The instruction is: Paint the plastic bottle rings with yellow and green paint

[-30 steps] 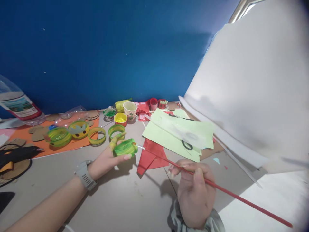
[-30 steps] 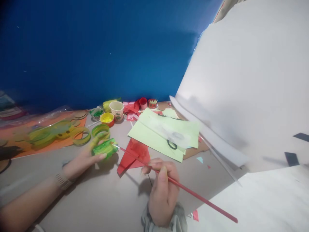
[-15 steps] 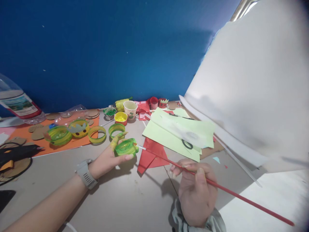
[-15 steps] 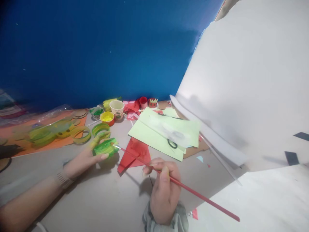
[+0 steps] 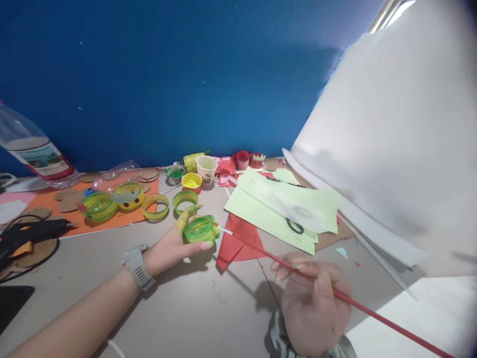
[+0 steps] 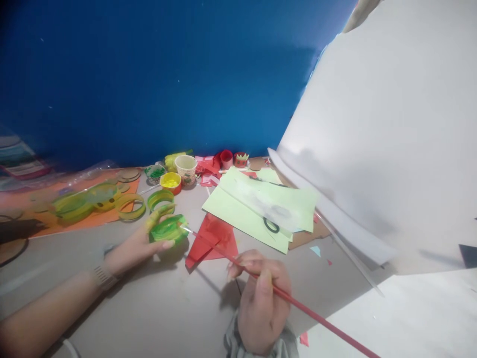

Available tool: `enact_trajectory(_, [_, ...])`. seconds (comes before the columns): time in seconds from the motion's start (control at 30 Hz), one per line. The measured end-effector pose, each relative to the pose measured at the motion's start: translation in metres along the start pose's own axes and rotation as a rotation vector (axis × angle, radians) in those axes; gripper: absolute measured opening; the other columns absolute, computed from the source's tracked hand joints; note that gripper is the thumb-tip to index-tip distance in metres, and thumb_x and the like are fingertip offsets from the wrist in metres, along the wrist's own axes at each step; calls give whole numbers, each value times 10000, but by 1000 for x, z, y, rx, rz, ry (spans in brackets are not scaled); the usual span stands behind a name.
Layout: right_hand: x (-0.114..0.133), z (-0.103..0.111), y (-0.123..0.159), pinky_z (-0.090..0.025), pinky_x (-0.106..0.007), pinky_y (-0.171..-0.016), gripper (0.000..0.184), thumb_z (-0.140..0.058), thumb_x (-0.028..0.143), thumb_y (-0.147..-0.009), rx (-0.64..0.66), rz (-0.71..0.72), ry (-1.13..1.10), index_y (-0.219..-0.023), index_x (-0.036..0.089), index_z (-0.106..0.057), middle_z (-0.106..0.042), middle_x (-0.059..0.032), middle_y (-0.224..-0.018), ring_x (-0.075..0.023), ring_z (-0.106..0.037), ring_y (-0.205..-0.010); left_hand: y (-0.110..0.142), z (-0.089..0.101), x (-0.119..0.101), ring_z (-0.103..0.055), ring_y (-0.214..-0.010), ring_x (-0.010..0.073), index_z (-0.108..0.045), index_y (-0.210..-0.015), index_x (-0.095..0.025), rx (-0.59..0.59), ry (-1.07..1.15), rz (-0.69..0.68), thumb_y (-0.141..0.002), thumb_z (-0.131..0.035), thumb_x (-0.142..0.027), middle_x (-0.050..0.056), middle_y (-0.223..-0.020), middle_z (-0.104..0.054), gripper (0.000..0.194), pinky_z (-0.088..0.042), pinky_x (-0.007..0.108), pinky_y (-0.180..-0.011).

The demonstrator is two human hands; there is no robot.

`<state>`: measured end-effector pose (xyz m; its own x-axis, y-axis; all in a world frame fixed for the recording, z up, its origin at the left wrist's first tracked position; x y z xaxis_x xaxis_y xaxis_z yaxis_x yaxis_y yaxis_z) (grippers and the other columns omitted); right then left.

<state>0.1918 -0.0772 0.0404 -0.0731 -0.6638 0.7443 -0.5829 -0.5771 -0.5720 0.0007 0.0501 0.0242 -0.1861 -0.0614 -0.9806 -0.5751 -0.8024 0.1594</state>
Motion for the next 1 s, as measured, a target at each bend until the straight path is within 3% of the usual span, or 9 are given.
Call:
enact_trajectory(0.73, [-1,-3,-3,-458,-301,-458,256,-442,138,-910,61,109,9,-842,176,-686,-582,-19,-589,-159,-561,-514,-1,-1,-3,-560,-1238,311,-233,-1467,-301,1,0,-9,-758,-751,-356,123,-1433,-492,880,-490,419,-1014])
enact_trajectory(1.0, [-1,0,-2,-499,-326,-505,270,-443,115,-908,26,108,14,-821,164,-694,-591,-16,-634,-152,-590,-533,-2,-1,-4,-578,-1217,307,-187,-1484,-310,2,10,-4,-770,-741,-321,129,-1408,-517,904,-488,443,-1018])
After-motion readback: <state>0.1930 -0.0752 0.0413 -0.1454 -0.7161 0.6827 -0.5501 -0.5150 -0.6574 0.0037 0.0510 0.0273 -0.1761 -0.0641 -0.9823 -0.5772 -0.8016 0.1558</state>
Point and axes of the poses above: each hand's wrist, its own y-axis away from the middle knuckle, its own z-axis out of the back of the hand, x = y × z, the point moved 2 cm from there along -y, towards the middle knuckle
